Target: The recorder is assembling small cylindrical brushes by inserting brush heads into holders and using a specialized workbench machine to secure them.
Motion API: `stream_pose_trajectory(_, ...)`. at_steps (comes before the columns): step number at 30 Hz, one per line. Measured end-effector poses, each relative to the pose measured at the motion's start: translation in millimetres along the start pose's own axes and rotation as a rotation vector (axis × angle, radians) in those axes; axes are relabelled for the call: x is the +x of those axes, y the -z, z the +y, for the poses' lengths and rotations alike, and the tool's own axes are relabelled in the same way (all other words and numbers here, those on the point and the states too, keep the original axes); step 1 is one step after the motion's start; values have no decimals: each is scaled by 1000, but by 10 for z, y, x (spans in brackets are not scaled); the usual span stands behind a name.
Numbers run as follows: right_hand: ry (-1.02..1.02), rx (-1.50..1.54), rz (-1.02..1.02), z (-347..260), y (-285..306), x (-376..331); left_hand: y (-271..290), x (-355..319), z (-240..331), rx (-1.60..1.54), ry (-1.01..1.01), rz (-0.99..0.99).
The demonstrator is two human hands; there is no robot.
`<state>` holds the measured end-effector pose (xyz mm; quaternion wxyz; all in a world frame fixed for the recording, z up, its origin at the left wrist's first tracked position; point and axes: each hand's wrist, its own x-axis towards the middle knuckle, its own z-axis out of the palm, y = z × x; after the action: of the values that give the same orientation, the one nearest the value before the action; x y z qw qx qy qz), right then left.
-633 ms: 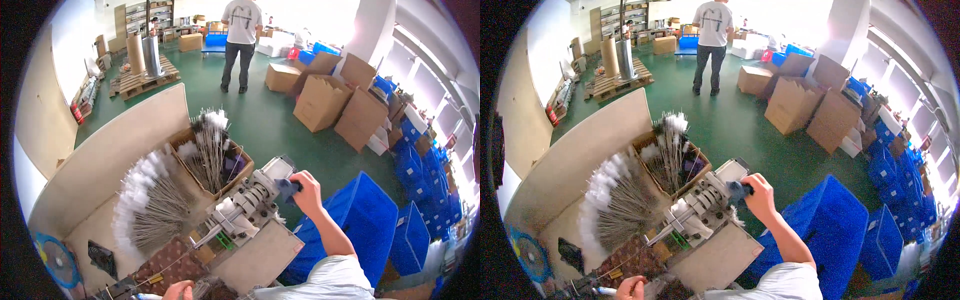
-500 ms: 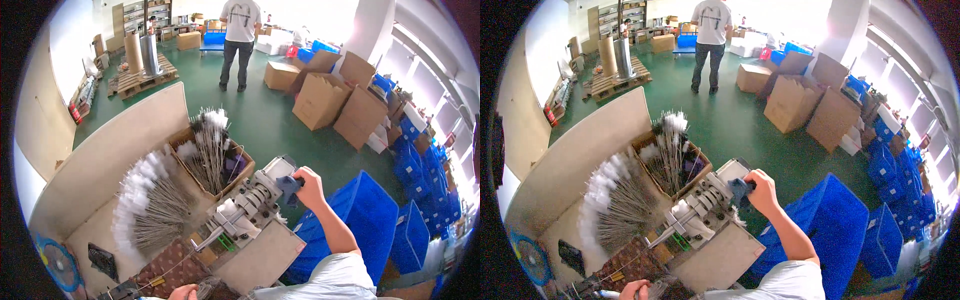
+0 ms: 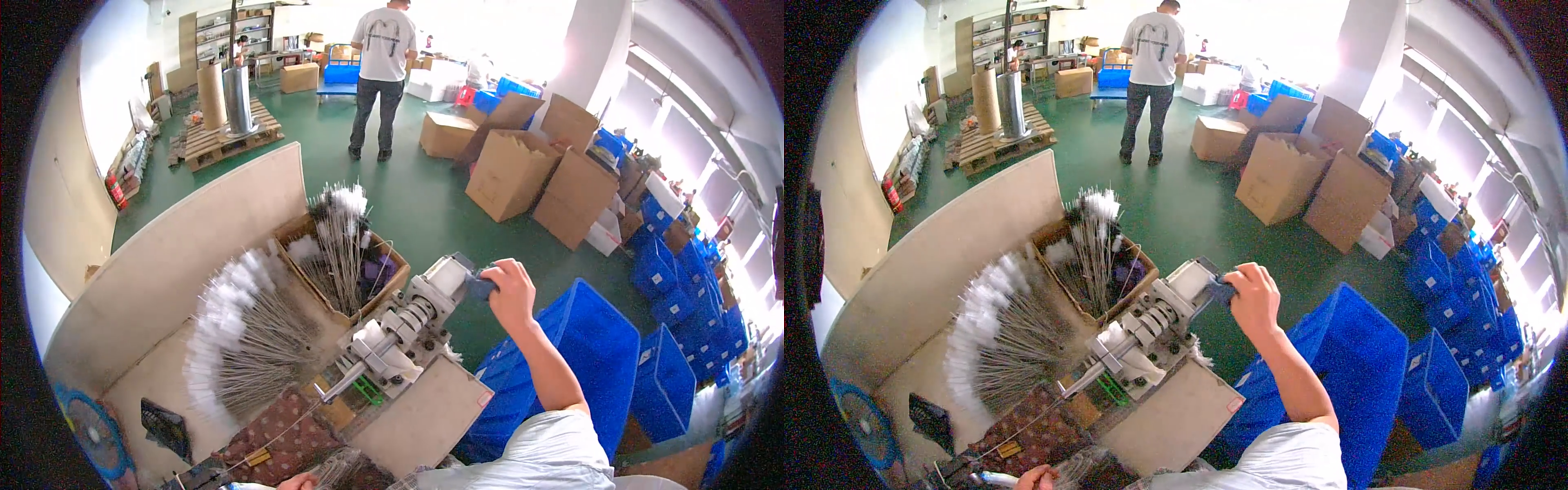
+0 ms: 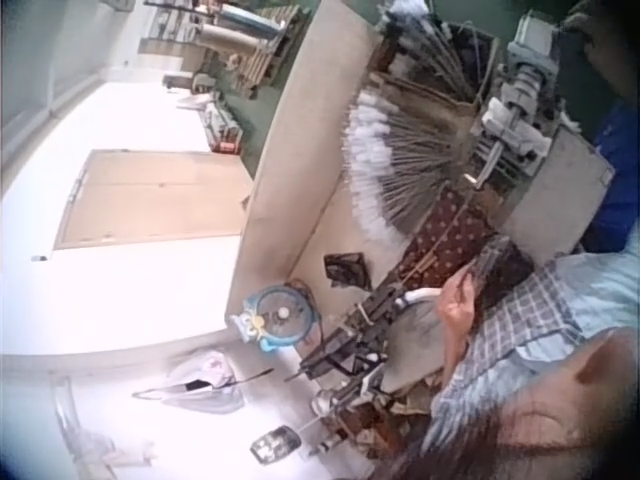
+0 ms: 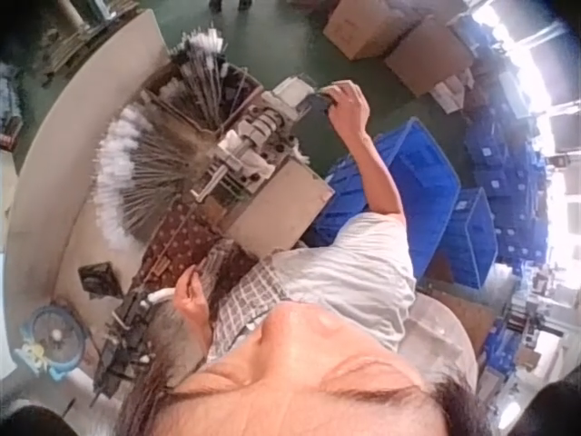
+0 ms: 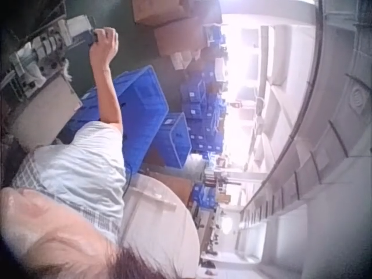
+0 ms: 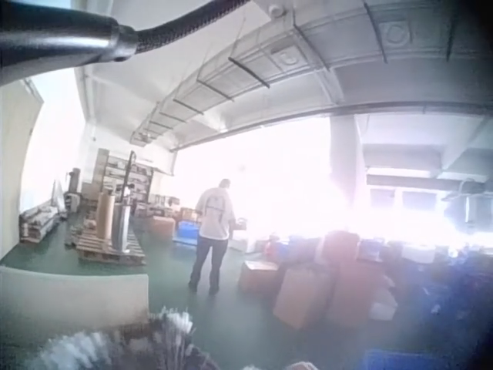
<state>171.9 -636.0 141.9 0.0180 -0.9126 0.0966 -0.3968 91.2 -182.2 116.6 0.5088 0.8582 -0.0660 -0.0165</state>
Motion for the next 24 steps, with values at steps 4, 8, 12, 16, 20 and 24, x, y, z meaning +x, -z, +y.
stream_pose_trajectory(4, 118, 157, -136, -234, -76, -135, -64, 60, -3, 69, -98, -57)
stream_pose_trajectory(8, 107, 336, -185, -251, -22, -176, -176, 88, -41, 96, -131, -57)
stream_pose_trajectory(12, 79, 372, -226, -113, -84, -119, -260, 105, -29, 124, -139, -109)
stream_pose_trajectory(16, -102, 303, -158, 129, -167, 63, -269, 125, 26, 142, -194, -134)
stream_pose_trajectory(20, -38, 440, -269, -126, -171, -47, -293, 108, 78, 151, -176, -104)
stream_pose_trajectory(24, -113, 392, -329, -81, -127, 52, -254, 74, 40, 163, -255, -131)
